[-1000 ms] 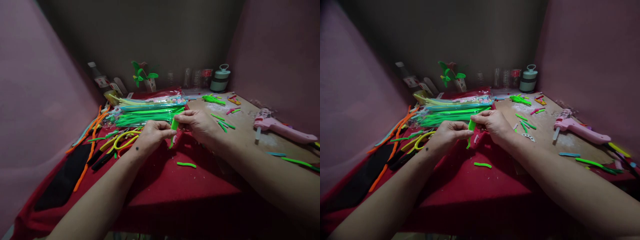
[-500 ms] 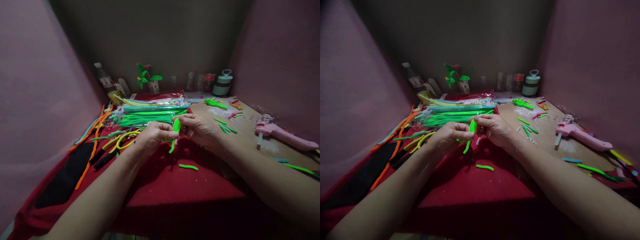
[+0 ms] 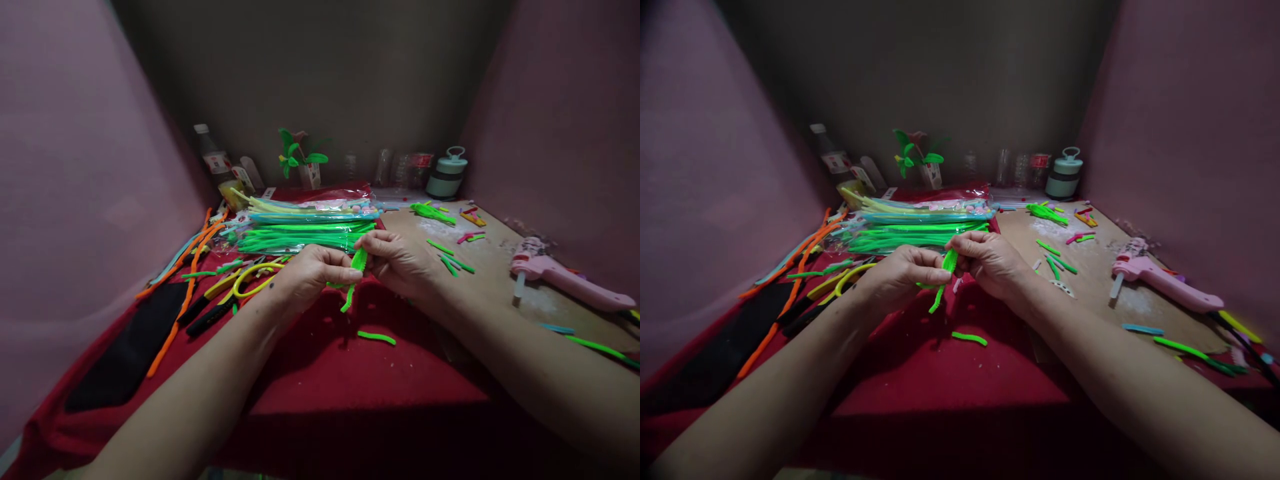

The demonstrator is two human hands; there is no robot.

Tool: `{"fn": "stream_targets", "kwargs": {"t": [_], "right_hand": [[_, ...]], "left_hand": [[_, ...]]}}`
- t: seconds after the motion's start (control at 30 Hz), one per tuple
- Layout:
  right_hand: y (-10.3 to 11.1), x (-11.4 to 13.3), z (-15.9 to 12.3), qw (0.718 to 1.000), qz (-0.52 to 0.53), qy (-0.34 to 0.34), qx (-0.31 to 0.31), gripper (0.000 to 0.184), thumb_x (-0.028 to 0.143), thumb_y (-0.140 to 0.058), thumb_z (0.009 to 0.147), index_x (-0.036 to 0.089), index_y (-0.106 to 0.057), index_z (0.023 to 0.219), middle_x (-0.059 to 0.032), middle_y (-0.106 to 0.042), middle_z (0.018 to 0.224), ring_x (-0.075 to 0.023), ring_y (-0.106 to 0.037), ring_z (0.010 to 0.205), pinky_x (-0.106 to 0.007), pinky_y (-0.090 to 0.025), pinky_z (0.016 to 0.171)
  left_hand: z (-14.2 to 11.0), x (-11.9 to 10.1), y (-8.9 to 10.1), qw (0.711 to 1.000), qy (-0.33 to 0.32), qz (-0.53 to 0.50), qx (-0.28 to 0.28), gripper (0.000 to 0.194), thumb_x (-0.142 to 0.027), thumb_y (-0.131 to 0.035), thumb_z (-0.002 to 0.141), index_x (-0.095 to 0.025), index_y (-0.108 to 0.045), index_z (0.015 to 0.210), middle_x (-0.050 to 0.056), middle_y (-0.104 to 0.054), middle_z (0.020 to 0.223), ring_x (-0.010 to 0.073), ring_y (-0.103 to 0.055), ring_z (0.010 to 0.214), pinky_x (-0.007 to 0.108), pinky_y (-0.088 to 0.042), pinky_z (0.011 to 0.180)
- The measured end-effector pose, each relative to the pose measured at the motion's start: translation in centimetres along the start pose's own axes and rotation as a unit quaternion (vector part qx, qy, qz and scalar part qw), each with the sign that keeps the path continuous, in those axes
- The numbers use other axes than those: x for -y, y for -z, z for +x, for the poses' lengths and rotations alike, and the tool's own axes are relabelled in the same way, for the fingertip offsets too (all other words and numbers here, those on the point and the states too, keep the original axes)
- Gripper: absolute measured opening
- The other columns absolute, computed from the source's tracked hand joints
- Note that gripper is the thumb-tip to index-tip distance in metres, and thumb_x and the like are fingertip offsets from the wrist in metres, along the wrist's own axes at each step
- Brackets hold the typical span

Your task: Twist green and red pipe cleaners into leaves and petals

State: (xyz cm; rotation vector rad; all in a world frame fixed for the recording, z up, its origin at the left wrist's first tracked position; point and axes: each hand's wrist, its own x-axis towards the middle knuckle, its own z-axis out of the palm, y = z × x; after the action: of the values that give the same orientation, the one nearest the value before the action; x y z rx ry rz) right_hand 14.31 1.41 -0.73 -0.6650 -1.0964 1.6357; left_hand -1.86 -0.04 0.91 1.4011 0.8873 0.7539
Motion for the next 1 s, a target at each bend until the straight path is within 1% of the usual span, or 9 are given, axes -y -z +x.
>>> {"fn": "stream_targets", "kwargs": {"t": [0.13,0.3,0.5,0.53,0.67,0.7,0.87,0.93,1.0], "right_hand": [[-0.2,0.4,-0.4,0.999,-0.034,0.008,-0.006,0.029,0.042,-0.075,0.060,0.016,-0.066,0.070,0.0019,-0.055,0.055,-0.0079,-0.046,0.049,-0.024,-0.038,0.051],[-0.4,0.5,-0.8,0.991,-0.119,0.034,-0.051,0.024,0.033,-0.076,0.059,0.014,-0.062,0.061,0.0014,-0.055,0.055,-0.0075,-0.044,0.049,-0.024,-0.034,0.050],[-0.6,-0.3,-0.7,0.982,-0.141,0.070,-0.107,0.023,0.031,-0.073,0.061,0.015,-0.057,0.056,0.0037,-0.050,0.049,-0.0067,-0.041,0.046,-0.023,-0.031,0.048],[-0.6,-0.3,-0.7,0.982,-0.142,0.070,-0.102,0.023,0.031,-0.073,0.062,0.015,-0.057,0.057,0.0037,-0.050,0.050,-0.0069,-0.041,0.046,-0.023,-0.031,0.048],[-0.6,-0.3,-0.9,0.984,-0.160,0.057,-0.048,0.023,0.033,-0.069,0.067,0.015,-0.058,0.060,0.0016,-0.054,0.055,-0.0082,-0.046,0.051,-0.024,-0.035,0.052],[-0.7,-0.2,-0.9,0.982,-0.174,0.060,-0.047,0.023,0.033,-0.069,0.068,0.014,-0.058,0.059,0.0014,-0.054,0.055,-0.0082,-0.046,0.051,-0.024,-0.035,0.053],[-1.0,0.5,-1.3,0.960,-0.233,0.112,-0.106,0.023,0.033,-0.068,0.068,0.014,-0.058,0.059,0.0014,-0.054,0.054,-0.0073,-0.043,0.049,-0.023,-0.032,0.049],[-1.0,0.6,-1.3,0.960,-0.234,0.109,-0.110,0.023,0.034,-0.068,0.068,0.014,-0.058,0.060,0.0015,-0.054,0.054,-0.0074,-0.043,0.049,-0.024,-0.032,0.049],[-1.0,0.6,-1.2,0.965,-0.225,0.093,-0.097,0.025,0.036,-0.068,0.068,0.015,-0.058,0.059,0.0023,-0.052,0.053,-0.0074,-0.043,0.049,-0.024,-0.033,0.049]], "left_hand": [[-0.1,-0.5,-0.1,0.998,-0.023,0.054,-0.038,0.019,-0.025,-0.068,0.062,-0.014,-0.057,0.052,-0.004,-0.047,0.050,0.0065,-0.038,0.049,0.023,-0.031,0.052],[-0.2,-1.0,-0.5,0.982,-0.034,0.168,-0.083,0.019,-0.026,-0.062,0.064,-0.014,-0.055,0.051,-0.005,-0.044,0.048,0.0063,-0.034,0.047,0.022,-0.028,0.049],[0.0,-0.7,-0.7,0.962,-0.036,0.249,-0.106,0.022,-0.027,-0.060,0.065,-0.015,-0.051,0.050,-0.005,-0.043,0.045,0.0072,-0.036,0.046,0.022,-0.027,0.048],[0.0,-0.7,-0.8,0.961,-0.034,0.253,-0.108,0.022,-0.027,-0.060,0.065,-0.015,-0.051,0.049,-0.005,-0.043,0.045,0.0071,-0.036,0.046,0.022,-0.027,0.047],[-0.1,-0.7,-0.9,0.963,-0.023,0.242,-0.116,0.019,-0.025,-0.060,0.064,-0.015,-0.053,0.050,-0.005,-0.045,0.046,0.0072,-0.037,0.046,0.022,-0.028,0.048],[-0.1,-0.8,-1.0,0.965,-0.022,0.236,-0.115,0.018,-0.024,-0.060,0.064,-0.015,-0.053,0.050,-0.005,-0.046,0.046,0.0072,-0.038,0.047,0.022,-0.029,0.048],[-0.2,-1.0,-1.0,0.980,-0.022,0.178,-0.082,0.016,-0.025,-0.061,0.064,-0.014,-0.057,0.053,-0.004,-0.051,0.049,0.0071,-0.039,0.046,0.022,-0.031,0.049],[-0.2,-1.0,-0.8,0.985,-0.021,0.157,-0.073,0.015,-0.025,-0.062,0.065,-0.014,-0.059,0.055,-0.003,-0.053,0.050,0.0075,-0.040,0.047,0.023,-0.032,0.050],[-0.1,-0.8,-0.6,0.986,-0.025,0.146,-0.081,0.013,-0.024,-0.062,0.064,-0.014,-0.060,0.056,-0.002,-0.054,0.052,0.0081,-0.043,0.049,0.023,-0.034,0.052]]}}
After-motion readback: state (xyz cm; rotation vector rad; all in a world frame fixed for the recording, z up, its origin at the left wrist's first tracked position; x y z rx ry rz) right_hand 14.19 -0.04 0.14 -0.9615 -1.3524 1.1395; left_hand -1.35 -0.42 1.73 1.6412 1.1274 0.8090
